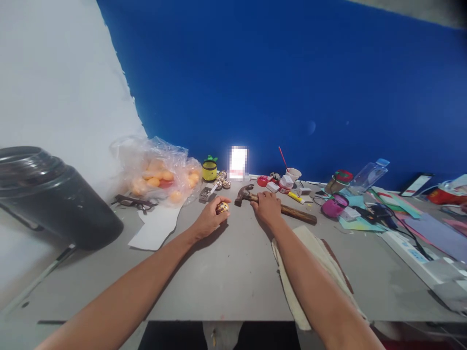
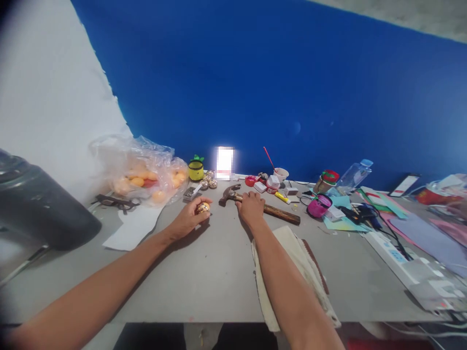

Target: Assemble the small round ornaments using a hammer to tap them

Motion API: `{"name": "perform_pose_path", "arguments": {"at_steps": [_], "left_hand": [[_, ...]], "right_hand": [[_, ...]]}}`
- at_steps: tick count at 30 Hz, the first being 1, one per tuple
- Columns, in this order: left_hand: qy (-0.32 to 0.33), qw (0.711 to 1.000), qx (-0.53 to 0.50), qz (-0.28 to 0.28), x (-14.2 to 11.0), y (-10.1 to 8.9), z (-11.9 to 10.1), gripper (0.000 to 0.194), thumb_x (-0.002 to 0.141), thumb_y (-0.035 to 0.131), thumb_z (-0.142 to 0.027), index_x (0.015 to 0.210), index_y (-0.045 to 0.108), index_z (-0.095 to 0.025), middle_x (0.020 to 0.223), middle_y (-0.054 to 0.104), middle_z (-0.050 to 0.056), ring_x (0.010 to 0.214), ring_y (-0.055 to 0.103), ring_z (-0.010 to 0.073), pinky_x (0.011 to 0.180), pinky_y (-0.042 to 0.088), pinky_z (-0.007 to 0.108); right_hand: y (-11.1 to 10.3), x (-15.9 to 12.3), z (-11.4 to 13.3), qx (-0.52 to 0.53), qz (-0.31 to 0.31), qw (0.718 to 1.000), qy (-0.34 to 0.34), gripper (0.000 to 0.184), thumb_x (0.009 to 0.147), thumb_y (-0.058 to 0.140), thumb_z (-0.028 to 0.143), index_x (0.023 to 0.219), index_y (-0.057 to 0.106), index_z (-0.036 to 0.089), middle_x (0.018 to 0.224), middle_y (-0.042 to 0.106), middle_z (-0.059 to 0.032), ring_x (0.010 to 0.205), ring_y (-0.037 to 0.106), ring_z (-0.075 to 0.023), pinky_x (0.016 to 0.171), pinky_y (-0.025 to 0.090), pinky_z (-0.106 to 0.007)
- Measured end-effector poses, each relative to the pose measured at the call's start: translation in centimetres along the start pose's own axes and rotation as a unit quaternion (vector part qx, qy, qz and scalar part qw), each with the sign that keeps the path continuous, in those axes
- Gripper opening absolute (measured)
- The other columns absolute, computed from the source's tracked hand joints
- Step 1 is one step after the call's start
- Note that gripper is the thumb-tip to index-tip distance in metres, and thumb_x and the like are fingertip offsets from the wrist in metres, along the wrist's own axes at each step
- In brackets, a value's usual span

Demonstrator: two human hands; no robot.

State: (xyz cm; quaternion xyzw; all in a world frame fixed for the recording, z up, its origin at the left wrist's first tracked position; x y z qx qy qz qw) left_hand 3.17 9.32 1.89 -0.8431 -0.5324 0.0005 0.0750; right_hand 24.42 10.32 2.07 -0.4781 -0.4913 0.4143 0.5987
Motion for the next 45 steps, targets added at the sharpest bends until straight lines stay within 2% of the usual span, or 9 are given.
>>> {"name": "perform_pose_path", "arguments": {"at_steps": [8, 13, 19, 23, 27, 32, 36, 41, 45], "left_hand": [[0.02, 0.999, 0.027, -0.028, 0.7, -1.1, 0.0, 0.05, 0.072, 0.074, -0.033, 0.118, 0.063, -0.015, 0.076, 0.058, -0.004, 0.061, 0.054, 0.0109, 0.059, 0.048, 0.025], [0.016, 0.995, 0.062, -0.071, 0.7, -2.3, 0.1, 0.055, 0.071, 0.074, -0.032, 0.122, 0.062, -0.015, 0.08, 0.064, -0.002, 0.066, 0.059, 0.0135, 0.061, 0.051, 0.027], [0.005, 0.993, 0.055, -0.101, 1.0, -2.9, 0.9, 0.049, 0.072, 0.073, -0.032, 0.117, 0.063, -0.015, 0.081, 0.065, 0.0, 0.067, 0.059, 0.0147, 0.061, 0.049, 0.027], [0.026, 0.994, 0.058, -0.088, 1.2, -2.9, 0.5, 0.04, 0.071, 0.073, -0.033, 0.106, 0.065, -0.016, 0.079, 0.064, -0.001, 0.063, 0.056, 0.0133, 0.059, 0.046, 0.027], [0.044, 0.994, 0.048, -0.092, 1.1, -3.0, 0.0, 0.034, 0.065, 0.075, -0.028, 0.096, 0.066, -0.016, 0.08, 0.064, -0.001, 0.067, 0.056, 0.014, 0.064, 0.046, 0.028], [0.05, 0.994, 0.028, -0.092, 1.1, -2.9, 0.1, 0.031, 0.063, 0.073, -0.024, 0.092, 0.062, -0.018, 0.078, 0.062, -0.002, 0.07, 0.056, 0.0141, 0.066, 0.045, 0.027], [0.057, 0.994, 0.02, -0.088, 1.3, -2.8, 0.3, 0.028, 0.062, 0.073, -0.025, 0.086, 0.059, -0.018, 0.078, 0.061, -0.002, 0.068, 0.055, 0.0132, 0.066, 0.045, 0.028], [0.045, 0.993, 0.02, -0.103, 1.1, -3.0, 0.5, 0.033, 0.063, 0.075, -0.024, 0.09, 0.057, -0.02, 0.08, 0.063, -0.002, 0.069, 0.055, 0.0132, 0.064, 0.044, 0.027], [0.047, 0.993, 0.013, -0.106, 1.0, -3.0, 0.4, 0.033, 0.062, 0.077, -0.026, 0.086, 0.054, -0.02, 0.078, 0.061, -0.003, 0.069, 0.054, 0.0129, 0.065, 0.044, 0.027]], "right_hand": [[-0.8, 0.2, 0.7, -0.002, -0.011, 1.0, -0.011, 0.036, 0.102, 0.061, 0.039, 0.122, 0.067, 0.01, 0.126, 0.068, -0.0225, 0.123, 0.057, -0.0333, 0.092, 0.043, -0.042], [-2.4, -0.5, 1.2, 0.025, -0.045, 0.999, 0.0, 0.028, 0.101, 0.062, 0.034, 0.12, 0.064, 0.013, 0.103, 0.074, -0.0167, 0.102, 0.066, -0.0299, 0.085, 0.04, -0.037], [-5.8, -2.0, 3.4, 0.067, -0.175, 0.976, -0.109, 0.031, 0.105, 0.051, 0.03, 0.132, 0.064, 0.019, 0.101, 0.073, -0.0119, 0.1, 0.061, -0.0278, 0.087, 0.033, -0.037], [-7.4, -3.4, 4.4, 0.075, -0.231, 0.961, -0.13, 0.037, 0.109, 0.043, 0.038, 0.13, 0.069, 0.022, 0.095, 0.069, -0.0114, 0.093, 0.057, -0.028, 0.084, 0.031, -0.038], [-7.7, -4.2, 5.9, 0.076, -0.216, 0.958, -0.172, 0.036, 0.109, 0.044, 0.039, 0.128, 0.071, 0.025, 0.093, 0.069, -0.0096, 0.091, 0.056, -0.0268, 0.083, 0.03, -0.038], [-8.2, -4.4, 5.6, 0.083, -0.227, 0.959, -0.147, 0.037, 0.11, 0.042, 0.04, 0.12, 0.074, 0.024, 0.095, 0.068, -0.0108, 0.094, 0.056, -0.0274, 0.083, 0.029, -0.039], [-7.7, -4.5, 6.3, 0.083, -0.209, 0.958, -0.177, 0.033, 0.109, 0.046, 0.039, 0.122, 0.073, 0.026, 0.092, 0.068, -0.0089, 0.092, 0.055, -0.0265, 0.082, 0.029, -0.038], [-8.8, -4.8, 5.6, 0.091, -0.257, 0.95, -0.154, 0.037, 0.11, 0.042, 0.041, 0.106, 0.074, 0.024, 0.09, 0.067, -0.01, 0.091, 0.054, -0.0263, 0.082, 0.029, -0.038], [-8.4, -4.9, 6.6, 0.087, -0.228, 0.951, -0.192, 0.033, 0.109, 0.045, 0.04, 0.116, 0.074, 0.025, 0.088, 0.067, -0.0087, 0.09, 0.055, -0.0262, 0.084, 0.029, -0.038]]}}
Point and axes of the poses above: each hand's wrist, its own x-axis towards the middle knuckle, its own y-axis out of the palm, z = x × y, the point moved 10 cm from there along x, towards the middle knuckle
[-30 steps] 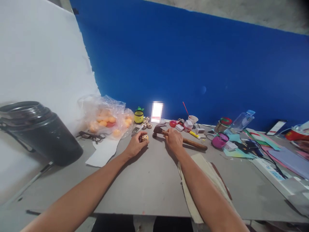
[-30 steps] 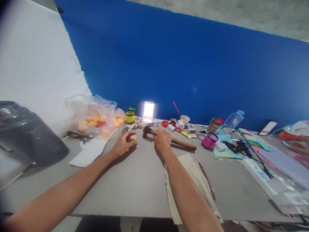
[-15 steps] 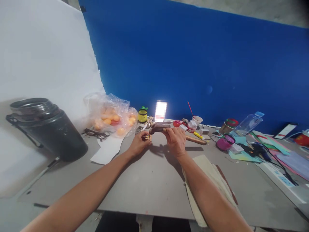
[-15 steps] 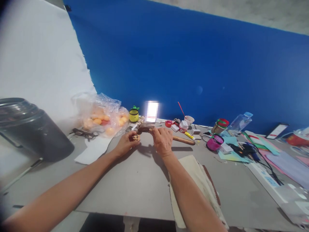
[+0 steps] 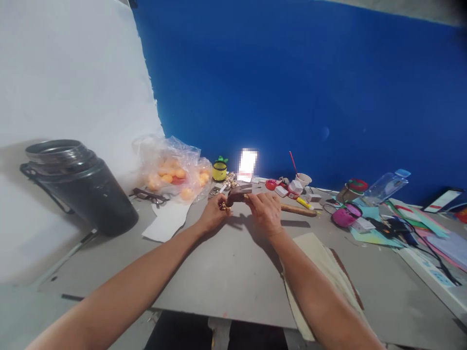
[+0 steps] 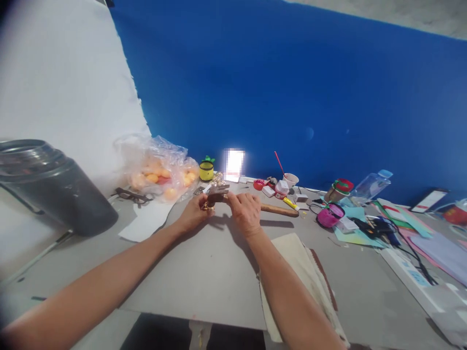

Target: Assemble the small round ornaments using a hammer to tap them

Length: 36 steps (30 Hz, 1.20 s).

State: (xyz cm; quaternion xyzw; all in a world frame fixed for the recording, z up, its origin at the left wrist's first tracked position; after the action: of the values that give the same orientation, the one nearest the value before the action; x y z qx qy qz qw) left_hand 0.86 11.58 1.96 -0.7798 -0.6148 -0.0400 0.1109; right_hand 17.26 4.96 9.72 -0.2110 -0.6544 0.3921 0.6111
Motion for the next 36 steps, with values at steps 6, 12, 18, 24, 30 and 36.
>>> {"name": "perform_pose_path", "arguments": {"at_steps": [6, 12, 18, 24, 30, 36], "left_hand": [[-0.018, 0.999, -0.031, -0.013, 0.0, -0.1, 0.4, 0.036, 0.064, 0.078, -0.026, 0.089, 0.054, -0.019, 0.079, 0.059, -0.004, 0.069, 0.055, 0.012, 0.064, 0.044, 0.027], [-0.014, 0.999, -0.034, -0.013, -0.1, 0.0, 0.6, 0.036, 0.065, 0.079, -0.027, 0.092, 0.056, -0.019, 0.08, 0.06, -0.003, 0.068, 0.053, 0.0111, 0.063, 0.044, 0.026], [-0.009, 0.999, -0.042, -0.015, 0.0, -0.1, 0.8, 0.036, 0.063, 0.078, -0.024, 0.091, 0.056, -0.018, 0.081, 0.062, -0.002, 0.071, 0.056, 0.0123, 0.066, 0.045, 0.027], [-0.006, 0.999, -0.05, -0.008, 0.1, 0.0, 0.7, 0.036, 0.061, 0.078, -0.022, 0.089, 0.055, -0.019, 0.078, 0.059, -0.004, 0.068, 0.055, 0.0117, 0.064, 0.045, 0.026], [-0.016, 0.999, -0.05, -0.011, 0.1, 0.1, 1.0, 0.035, 0.062, 0.075, -0.021, 0.09, 0.054, -0.019, 0.079, 0.059, -0.003, 0.069, 0.055, 0.0121, 0.063, 0.045, 0.026], [0.005, 0.999, -0.049, 0.001, -0.2, 0.3, 0.3, 0.032, 0.065, 0.073, -0.022, 0.09, 0.054, -0.019, 0.081, 0.061, -0.002, 0.072, 0.056, 0.0123, 0.066, 0.045, 0.026]], "right_hand": [[0.0, 0.0, -0.2, -0.003, -0.002, 1.0, 0.017, 0.035, 0.109, 0.044, 0.041, 0.119, 0.073, 0.025, 0.091, 0.068, -0.0096, 0.092, 0.055, -0.0268, 0.085, 0.029, -0.038], [0.1, -0.1, -0.6, -0.006, -0.019, 1.0, 0.018, 0.035, 0.109, 0.045, 0.042, 0.12, 0.073, 0.024, 0.093, 0.069, -0.0099, 0.093, 0.056, -0.0264, 0.084, 0.029, -0.038], [-0.7, -0.3, 0.1, -0.016, -0.079, 0.996, -0.042, 0.024, 0.107, 0.054, 0.037, 0.116, 0.073, 0.025, 0.084, 0.066, -0.0048, 0.085, 0.054, -0.0224, 0.082, 0.029, -0.036], [-2.4, -0.3, 0.9, -0.025, -0.141, 0.988, -0.061, 0.024, 0.109, 0.053, 0.036, 0.11, 0.073, 0.023, 0.079, 0.065, -0.0034, 0.081, 0.053, -0.0204, 0.08, 0.028, -0.036], [-2.0, -0.5, 0.9, -0.015, -0.13, 0.99, -0.055, 0.026, 0.108, 0.054, 0.04, 0.111, 0.074, 0.024, 0.081, 0.067, -0.0036, 0.081, 0.053, -0.0206, 0.082, 0.029, -0.036], [-1.3, -0.3, 0.5, -0.001, -0.096, 0.994, -0.056, 0.025, 0.108, 0.053, 0.038, 0.114, 0.073, 0.025, 0.083, 0.068, -0.0038, 0.084, 0.055, -0.0215, 0.082, 0.029, -0.035]]}}
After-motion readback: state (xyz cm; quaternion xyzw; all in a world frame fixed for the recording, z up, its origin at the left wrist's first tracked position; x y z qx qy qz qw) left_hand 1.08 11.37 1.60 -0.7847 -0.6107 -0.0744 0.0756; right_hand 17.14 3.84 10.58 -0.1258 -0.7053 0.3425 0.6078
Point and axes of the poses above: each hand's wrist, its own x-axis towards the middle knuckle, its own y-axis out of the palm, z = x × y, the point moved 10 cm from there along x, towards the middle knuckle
